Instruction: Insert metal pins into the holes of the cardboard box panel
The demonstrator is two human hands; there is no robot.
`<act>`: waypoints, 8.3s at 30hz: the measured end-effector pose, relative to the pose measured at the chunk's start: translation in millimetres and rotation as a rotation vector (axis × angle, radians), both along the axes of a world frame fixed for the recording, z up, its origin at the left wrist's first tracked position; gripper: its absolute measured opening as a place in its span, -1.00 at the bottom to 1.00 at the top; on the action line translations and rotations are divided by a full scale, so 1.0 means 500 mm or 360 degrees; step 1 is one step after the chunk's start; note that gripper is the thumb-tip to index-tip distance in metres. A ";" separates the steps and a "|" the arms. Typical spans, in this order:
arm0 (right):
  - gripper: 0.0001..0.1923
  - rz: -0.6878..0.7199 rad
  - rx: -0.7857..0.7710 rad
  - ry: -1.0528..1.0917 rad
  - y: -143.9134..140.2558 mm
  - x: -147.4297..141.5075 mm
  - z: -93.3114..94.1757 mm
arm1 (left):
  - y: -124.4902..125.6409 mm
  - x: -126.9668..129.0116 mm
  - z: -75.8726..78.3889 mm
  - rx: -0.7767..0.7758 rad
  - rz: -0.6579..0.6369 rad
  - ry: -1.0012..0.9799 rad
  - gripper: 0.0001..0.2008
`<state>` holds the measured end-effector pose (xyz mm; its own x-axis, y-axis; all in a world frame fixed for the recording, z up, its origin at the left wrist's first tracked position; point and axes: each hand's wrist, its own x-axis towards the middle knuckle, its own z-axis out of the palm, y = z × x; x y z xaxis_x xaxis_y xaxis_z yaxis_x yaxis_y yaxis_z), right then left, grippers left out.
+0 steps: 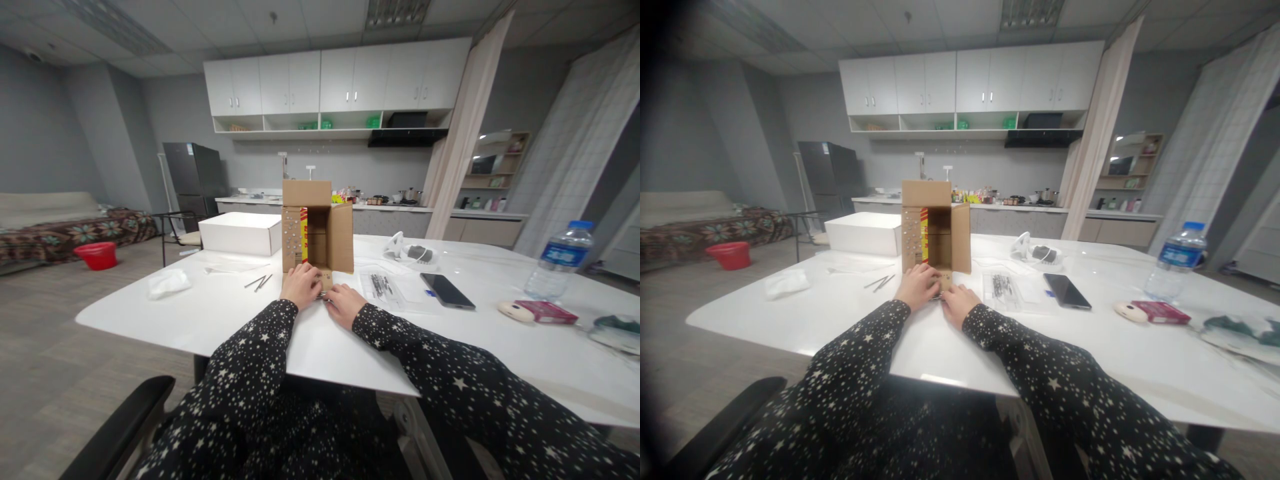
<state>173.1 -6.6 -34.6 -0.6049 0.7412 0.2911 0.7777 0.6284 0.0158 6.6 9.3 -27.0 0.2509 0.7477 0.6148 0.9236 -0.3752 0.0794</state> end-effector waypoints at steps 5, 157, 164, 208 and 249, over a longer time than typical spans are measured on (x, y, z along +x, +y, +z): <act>-0.72 -0.0003 -0.0012 -0.0004 -0.001 0.000 0.001 | 0.003 -0.002 -0.003 0.0067 0.0025 0.0083 -0.68; -0.74 0.0001 -0.0013 0.0031 0.002 0.004 -0.006 | 0.003 -0.033 0.020 -0.0076 0.0347 -0.0207 -0.77; -0.74 0.0014 -0.0003 0.0042 0.003 0.006 -0.008 | 0.002 -0.047 0.025 -0.0114 0.0441 -0.0237 -0.75; -0.74 -0.0009 -0.0043 0.0021 0.003 0.007 -0.004 | -0.021 -0.048 0.041 -0.0273 0.0622 -0.0209 -0.72; -0.74 0.0019 -0.0013 0.0052 0.006 0.008 -0.010 | 0.010 -0.068 0.016 -0.0254 0.0415 -0.0295 -0.78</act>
